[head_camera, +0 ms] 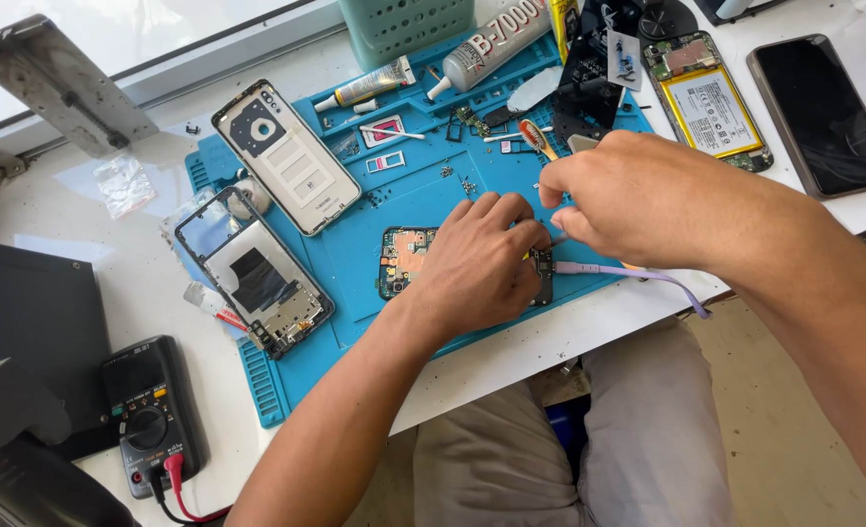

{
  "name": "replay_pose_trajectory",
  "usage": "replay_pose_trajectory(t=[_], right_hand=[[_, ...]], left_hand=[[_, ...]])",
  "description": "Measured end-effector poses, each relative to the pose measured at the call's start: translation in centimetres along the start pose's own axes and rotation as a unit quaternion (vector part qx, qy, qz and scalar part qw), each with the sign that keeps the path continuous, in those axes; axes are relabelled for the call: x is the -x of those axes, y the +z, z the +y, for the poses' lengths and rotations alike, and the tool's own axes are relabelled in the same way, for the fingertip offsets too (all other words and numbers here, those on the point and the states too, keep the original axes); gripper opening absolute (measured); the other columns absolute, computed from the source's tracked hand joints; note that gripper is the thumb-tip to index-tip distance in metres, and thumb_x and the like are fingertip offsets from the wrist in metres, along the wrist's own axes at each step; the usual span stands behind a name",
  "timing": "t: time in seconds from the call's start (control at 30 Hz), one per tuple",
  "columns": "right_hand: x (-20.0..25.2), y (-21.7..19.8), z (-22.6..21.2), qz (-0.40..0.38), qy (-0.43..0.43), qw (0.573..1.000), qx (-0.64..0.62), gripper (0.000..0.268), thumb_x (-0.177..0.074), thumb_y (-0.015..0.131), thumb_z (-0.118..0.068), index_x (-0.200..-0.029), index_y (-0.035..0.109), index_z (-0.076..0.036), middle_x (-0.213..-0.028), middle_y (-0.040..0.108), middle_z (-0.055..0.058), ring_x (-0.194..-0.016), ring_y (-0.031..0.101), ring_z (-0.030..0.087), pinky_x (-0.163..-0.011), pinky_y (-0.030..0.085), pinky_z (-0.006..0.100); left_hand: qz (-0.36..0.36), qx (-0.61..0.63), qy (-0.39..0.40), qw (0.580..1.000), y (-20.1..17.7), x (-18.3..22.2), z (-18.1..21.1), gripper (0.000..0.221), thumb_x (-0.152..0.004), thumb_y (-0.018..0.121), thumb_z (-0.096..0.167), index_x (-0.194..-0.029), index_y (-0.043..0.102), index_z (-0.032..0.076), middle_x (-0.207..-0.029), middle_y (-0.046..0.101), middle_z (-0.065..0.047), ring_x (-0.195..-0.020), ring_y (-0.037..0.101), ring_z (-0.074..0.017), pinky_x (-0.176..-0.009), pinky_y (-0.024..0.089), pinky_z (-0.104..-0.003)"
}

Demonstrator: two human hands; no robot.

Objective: Repairing a smartphone by repositioning the battery and using a screwdriver on internal components

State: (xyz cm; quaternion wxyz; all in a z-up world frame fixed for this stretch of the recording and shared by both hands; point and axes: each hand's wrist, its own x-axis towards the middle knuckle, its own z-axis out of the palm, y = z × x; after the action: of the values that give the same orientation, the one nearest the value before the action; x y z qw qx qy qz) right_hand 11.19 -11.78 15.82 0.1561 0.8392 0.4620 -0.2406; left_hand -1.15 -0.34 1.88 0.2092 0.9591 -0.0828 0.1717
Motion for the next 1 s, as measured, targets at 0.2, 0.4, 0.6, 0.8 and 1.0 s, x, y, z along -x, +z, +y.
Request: replay_pose_trajectory(t=[0.2,0.4,0.6,0.8,1.0], right_hand=[[-0.5,0.8,0.0,0.009,-0.021,0.999,-0.037,0.04,-0.087,0.066,-0.024,-0.127,0.061,-0.026,-0.106,0.071,0.01,-0.109,0.063,0.033,-0.082,0.051,0.048],[-0.4,1.4,-0.2,0.064,-0.031,0.997,-0.032,0.033,-0.076,0.063,-0.019,-0.109,0.068,-0.02,-0.098,0.072,0.012,-0.102,0.064,0.036,-0.078,0.05,0.049],[-0.2,1.7,-0.2,0.085,0.017,0.996,-0.027,0.023,-0.09,0.056,-0.034,-0.088,0.072,-0.016,-0.085,0.073,0.016,-0.089,0.065,0.04,-0.076,0.049,0.051],[0.1,2.9,0.9,0.087,0.049,0.995,-0.016,0.042,-0.1,0.05,-0.038,-0.081,0.072,-0.008,-0.085,0.074,0.02,-0.089,0.066,0.047,-0.08,0.05,0.055],[0.8,1.9,-0.2,0.079,0.052,0.993,-0.064,0.028,-0.096,0.057,-0.034,-0.082,0.074,-0.016,-0.084,0.074,0.016,-0.091,0.063,0.042,-0.077,0.047,0.052]], left_hand=[[-0.002,0.002,-0.004,1.0,0.0,0.0,0.0,0.027,-0.086,0.053,0.019,-0.105,0.071,0.012,-0.102,0.058,-0.009,-0.082,0.05,-0.0294,-0.067,0.039,-0.045],[0.005,0.004,-0.004,1.0,0.1,0.1,0.0,0.026,-0.085,0.054,0.019,-0.103,0.071,0.012,-0.104,0.059,-0.009,-0.083,0.051,-0.0298,-0.066,0.039,-0.045],[0.017,-0.015,0.002,1.0,0.1,0.0,0.2,0.02,-0.082,0.056,0.018,-0.096,0.067,0.009,-0.099,0.057,-0.009,-0.078,0.048,-0.03,-0.063,0.037,-0.045],[-0.006,-0.022,-0.01,1.0,0.1,0.0,0.3,0.023,-0.09,0.059,0.023,-0.107,0.071,0.011,-0.103,0.059,-0.009,-0.083,0.052,-0.0294,-0.068,0.041,-0.045],[0.006,-0.047,-0.01,0.999,0.3,0.2,0.4,0.022,-0.094,0.059,0.026,-0.107,0.072,0.014,-0.103,0.061,-0.007,-0.083,0.054,-0.0279,-0.073,0.04,-0.045]])
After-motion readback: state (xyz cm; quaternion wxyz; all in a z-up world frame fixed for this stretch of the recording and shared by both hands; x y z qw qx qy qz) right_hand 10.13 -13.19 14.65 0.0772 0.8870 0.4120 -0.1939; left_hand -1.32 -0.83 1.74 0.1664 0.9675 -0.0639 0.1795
